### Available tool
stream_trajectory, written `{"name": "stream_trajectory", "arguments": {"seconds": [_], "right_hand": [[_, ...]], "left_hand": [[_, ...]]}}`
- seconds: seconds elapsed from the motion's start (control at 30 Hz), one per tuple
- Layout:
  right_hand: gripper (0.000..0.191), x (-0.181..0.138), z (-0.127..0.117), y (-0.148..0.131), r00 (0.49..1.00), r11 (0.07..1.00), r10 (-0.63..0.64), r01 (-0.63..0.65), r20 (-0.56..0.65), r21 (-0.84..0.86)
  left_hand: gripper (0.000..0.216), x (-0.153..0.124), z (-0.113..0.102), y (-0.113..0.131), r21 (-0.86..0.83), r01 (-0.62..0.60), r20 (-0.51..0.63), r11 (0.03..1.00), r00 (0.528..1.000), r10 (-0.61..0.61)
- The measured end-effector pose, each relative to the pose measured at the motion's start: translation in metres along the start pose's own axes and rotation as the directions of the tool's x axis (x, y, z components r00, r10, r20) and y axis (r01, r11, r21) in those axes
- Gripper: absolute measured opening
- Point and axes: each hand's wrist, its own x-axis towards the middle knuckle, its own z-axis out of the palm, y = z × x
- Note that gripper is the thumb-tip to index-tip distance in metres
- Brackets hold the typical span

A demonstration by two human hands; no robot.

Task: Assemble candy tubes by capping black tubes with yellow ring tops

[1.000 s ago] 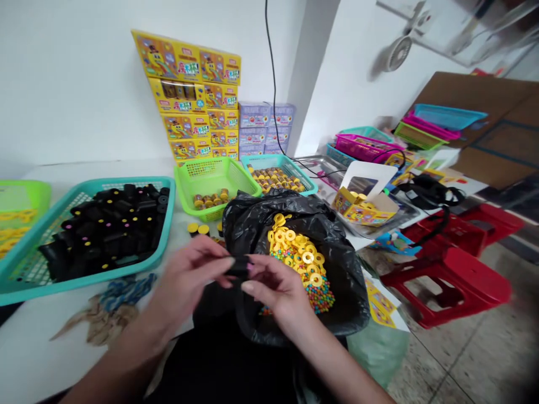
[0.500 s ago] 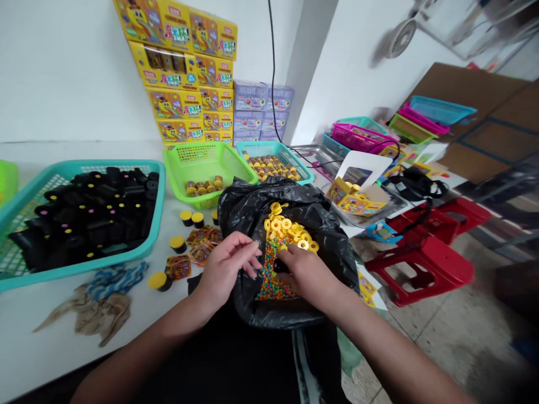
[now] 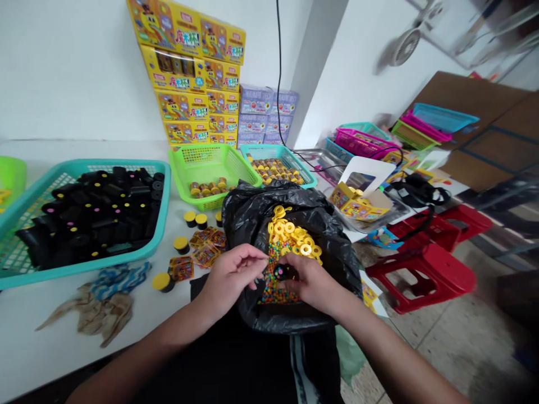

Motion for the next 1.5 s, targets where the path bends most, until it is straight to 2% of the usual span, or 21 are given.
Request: {"name": "stream_trajectory", "arguments": {"seconds": [0.07,0.13,0.2,0.3,0.37,0.4,0.5,0.57,0.63,0.77,0.93,1.1,1.17,1.23,1.3,1.4,1.5], "right_hand": [[0.026,-0.009,0.0,0.0,0.989,0.964,0.006,0.034,-0.149,0.262],[0.021,-0.015,0.005,-0.002,0.961,0.919,-0.016,0.123,-0.277,0.374],[0.018,-0.018,0.011,-0.007,0.925,0.909,-0.022,0.177,-0.38,0.376],[0.014,-0.017,0.014,-0.011,0.887,0.933,-0.023,0.184,-0.461,0.308],[0.018,-0.012,0.008,-0.008,0.905,0.955,-0.029,0.15,-0.425,0.255],[0.02,-0.008,0.002,-0.005,0.929,0.973,-0.027,0.109,-0.368,0.204],[0.017,0.006,-0.017,0.009,0.983,0.997,0.036,-0.047,-0.183,-0.058],[0.01,0.017,-0.022,0.016,0.987,0.975,0.082,-0.108,-0.138,-0.195],[0.012,0.026,-0.019,0.018,0.988,0.957,0.095,-0.124,-0.119,-0.261],[0.023,0.038,-0.002,0.014,0.991,0.924,0.12,-0.135,-0.063,-0.357],[0.02,0.04,0.001,0.016,0.985,0.916,0.137,-0.167,-0.108,-0.364],[0.029,0.031,-0.007,0.017,0.943,0.931,0.151,-0.236,-0.297,-0.276],[0.03,0.022,-0.006,0.008,0.899,0.964,0.074,-0.174,-0.431,-0.199],[0.022,0.011,-0.004,-0.006,0.824,0.994,-0.071,0.011,-0.563,-0.109],[0.013,0.001,-0.003,-0.02,0.757,0.974,-0.197,0.224,-0.623,-0.035],[0.013,-0.008,-0.002,-0.034,0.776,0.923,-0.255,0.373,-0.577,0.093],[0.008,-0.008,-0.001,-0.035,0.798,0.899,-0.168,0.364,-0.578,0.242]], "left_hand": [[0.022,-0.001,0.005,0.001,0.126,-0.111,0.023,0.986,0.994,0.109],[0.033,-0.001,0.012,0.001,0.192,-0.197,0.081,0.961,0.979,0.185],[0.036,0.0,0.017,0.0,0.193,-0.213,0.144,0.958,0.972,0.187],[0.031,0.004,0.022,0.002,0.102,-0.12,0.18,0.988,0.979,0.101],[0.029,0.007,0.021,0.004,0.015,-0.027,0.177,1.0,0.984,0.024],[0.028,0.008,0.02,0.005,-0.023,0.009,0.153,1.0,0.988,-0.005],[0.027,0.013,0.014,0.006,-0.084,0.027,-0.01,0.996,1.0,-0.028],[0.029,0.016,0.011,0.005,-0.094,0.009,-0.102,0.996,0.995,-0.018],[0.031,0.017,0.01,0.003,-0.079,0.001,-0.118,0.997,0.993,-0.01],[0.031,0.016,0.011,-0.001,-0.019,-0.015,-0.078,1.0,0.997,0.014],[0.028,0.013,0.013,-0.004,-0.006,-0.045,-0.057,0.999,0.997,0.044],[0.025,0.015,0.014,-0.009,0.046,-0.102,-0.032,0.994,0.994,0.104],[0.026,0.017,0.014,-0.011,0.084,-0.119,-0.009,0.989,0.993,0.12],[0.026,0.018,0.015,-0.012,0.115,-0.121,0.009,0.986,0.993,0.121],[0.023,0.017,0.015,-0.012,0.131,-0.114,0.012,0.985,0.993,0.114],[0.02,0.015,0.016,-0.011,0.115,-0.109,-0.002,0.987,0.994,0.109],[0.023,0.013,0.018,-0.011,0.111,-0.131,-0.014,0.985,0.991,0.133]]}}
